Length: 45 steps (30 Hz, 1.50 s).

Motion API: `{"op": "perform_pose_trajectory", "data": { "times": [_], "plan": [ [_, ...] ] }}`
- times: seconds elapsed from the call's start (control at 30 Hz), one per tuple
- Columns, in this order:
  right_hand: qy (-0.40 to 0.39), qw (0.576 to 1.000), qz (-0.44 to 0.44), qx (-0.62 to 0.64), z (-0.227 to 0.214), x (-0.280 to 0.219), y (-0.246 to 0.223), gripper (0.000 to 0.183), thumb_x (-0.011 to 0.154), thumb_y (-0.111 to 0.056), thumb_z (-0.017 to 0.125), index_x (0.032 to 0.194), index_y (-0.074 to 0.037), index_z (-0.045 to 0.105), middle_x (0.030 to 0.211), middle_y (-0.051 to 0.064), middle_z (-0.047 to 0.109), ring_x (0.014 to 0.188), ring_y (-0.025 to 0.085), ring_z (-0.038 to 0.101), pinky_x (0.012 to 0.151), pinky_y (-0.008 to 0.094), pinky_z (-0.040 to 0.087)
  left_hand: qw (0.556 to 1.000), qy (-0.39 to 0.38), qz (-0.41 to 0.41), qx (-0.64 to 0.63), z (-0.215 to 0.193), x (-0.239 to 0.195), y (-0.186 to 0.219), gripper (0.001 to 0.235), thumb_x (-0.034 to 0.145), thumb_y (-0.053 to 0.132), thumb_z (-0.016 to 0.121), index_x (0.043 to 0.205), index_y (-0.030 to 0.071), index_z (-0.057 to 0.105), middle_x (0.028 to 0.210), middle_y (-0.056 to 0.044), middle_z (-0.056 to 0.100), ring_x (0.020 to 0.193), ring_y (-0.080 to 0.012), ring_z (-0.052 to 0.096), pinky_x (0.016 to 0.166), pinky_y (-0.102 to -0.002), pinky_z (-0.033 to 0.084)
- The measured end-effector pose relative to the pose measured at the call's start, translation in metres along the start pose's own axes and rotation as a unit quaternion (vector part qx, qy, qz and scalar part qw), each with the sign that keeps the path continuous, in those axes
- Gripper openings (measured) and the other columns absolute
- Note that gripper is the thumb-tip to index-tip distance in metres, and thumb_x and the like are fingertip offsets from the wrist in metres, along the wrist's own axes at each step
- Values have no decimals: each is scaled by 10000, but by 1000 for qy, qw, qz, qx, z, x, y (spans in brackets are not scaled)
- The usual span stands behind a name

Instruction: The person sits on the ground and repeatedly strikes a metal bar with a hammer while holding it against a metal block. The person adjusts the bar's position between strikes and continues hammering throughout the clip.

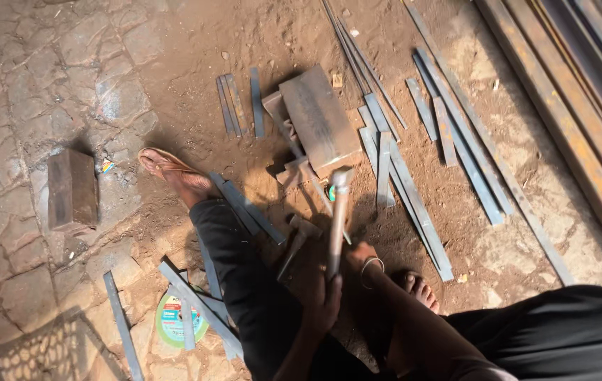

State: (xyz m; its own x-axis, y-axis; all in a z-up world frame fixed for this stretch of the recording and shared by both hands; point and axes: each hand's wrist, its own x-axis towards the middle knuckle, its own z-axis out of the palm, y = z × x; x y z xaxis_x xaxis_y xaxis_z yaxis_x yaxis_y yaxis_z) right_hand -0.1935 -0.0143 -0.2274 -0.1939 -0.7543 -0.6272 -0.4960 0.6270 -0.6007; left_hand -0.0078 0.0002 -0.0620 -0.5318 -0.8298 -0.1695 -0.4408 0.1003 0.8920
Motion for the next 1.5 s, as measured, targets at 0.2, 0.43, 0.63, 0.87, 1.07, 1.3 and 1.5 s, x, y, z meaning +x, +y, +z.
{"op": "perform_pose_trajectory", "data": {
  "times": [0.2, 0.43, 0.63, 0.87, 1.07, 1.3, 1.5],
  "plan": [
    [61, 996, 54, -19, -34, -4, 24, 316, 1054, -280, 521, 1203, -48, 674, 937, 129, 764, 643, 155, 653, 545, 306, 575, 980, 36, 140, -139, -40, -3, 45, 259, 1098, 216, 499, 1256, 16, 541, 783, -64, 551, 576, -105, 502, 494, -277, 433],
    [47, 995, 77, -30, -30, -15, 36, 311, 1046, -282, 531, 1185, -42, 671, 930, 125, 767, 664, 159, 675, 552, 302, 581, 764, 2, 388, -515, -92, 84, 166, 559, 946, 465, 766, 1262, 82, 509, 1043, -79, 589, 731, -166, 565, 576, -319, 467],
    [40, 996, 69, -30, -32, -3, 31, 308, 1038, -283, 540, 1169, -37, 670, 924, 122, 769, 682, 163, 693, 558, 299, 586, 760, 116, 435, -468, -63, 207, 133, 483, 1012, 538, 688, 1144, 85, 582, 933, -66, 604, 701, -156, 556, 506, -281, 467],
    [46, 996, 40, -65, -69, 2, 31, 305, 1029, -285, 550, 1151, -31, 667, 917, 117, 772, 703, 168, 714, 565, 295, 592, 958, 99, -187, -192, -32, 232, 47, 459, 979, 590, 546, 907, 138, 585, 521, 7, 491, 356, -143, 460, 338, -313, 362],
    [20, 995, 12, -94, -63, -4, 18, 303, 1022, -286, 558, 1135, -26, 666, 911, 114, 775, 722, 172, 732, 572, 292, 597, 922, 33, -71, -380, -25, 111, 3, 436, 982, 606, 521, 881, 183, 537, 525, 15, 449, 357, -115, 416, 324, -305, 334],
    [-108, 975, -89, 173, -144, -73, -72, 302, 1013, -288, 568, 1116, -21, 663, 904, 110, 778, 743, 177, 754, 579, 288, 603, 918, -106, -307, -226, 13, 6, -66, 448, 1053, 466, 578, 889, 56, 506, 565, -12, 485, 426, -135, 512, 404, -344, 482],
    [-199, 751, -201, 596, -195, -165, -184, 461, 1056, -250, 471, 1404, 52, 457, 1211, 293, 689, 969, 296, 747, 795, 348, 658, 927, -161, -325, -97, 21, 23, -59, 461, 1056, 352, 652, 1212, -56, 503, 696, -25, 570, 498, -117, 588, 445, -322, 534]
  ]
}}
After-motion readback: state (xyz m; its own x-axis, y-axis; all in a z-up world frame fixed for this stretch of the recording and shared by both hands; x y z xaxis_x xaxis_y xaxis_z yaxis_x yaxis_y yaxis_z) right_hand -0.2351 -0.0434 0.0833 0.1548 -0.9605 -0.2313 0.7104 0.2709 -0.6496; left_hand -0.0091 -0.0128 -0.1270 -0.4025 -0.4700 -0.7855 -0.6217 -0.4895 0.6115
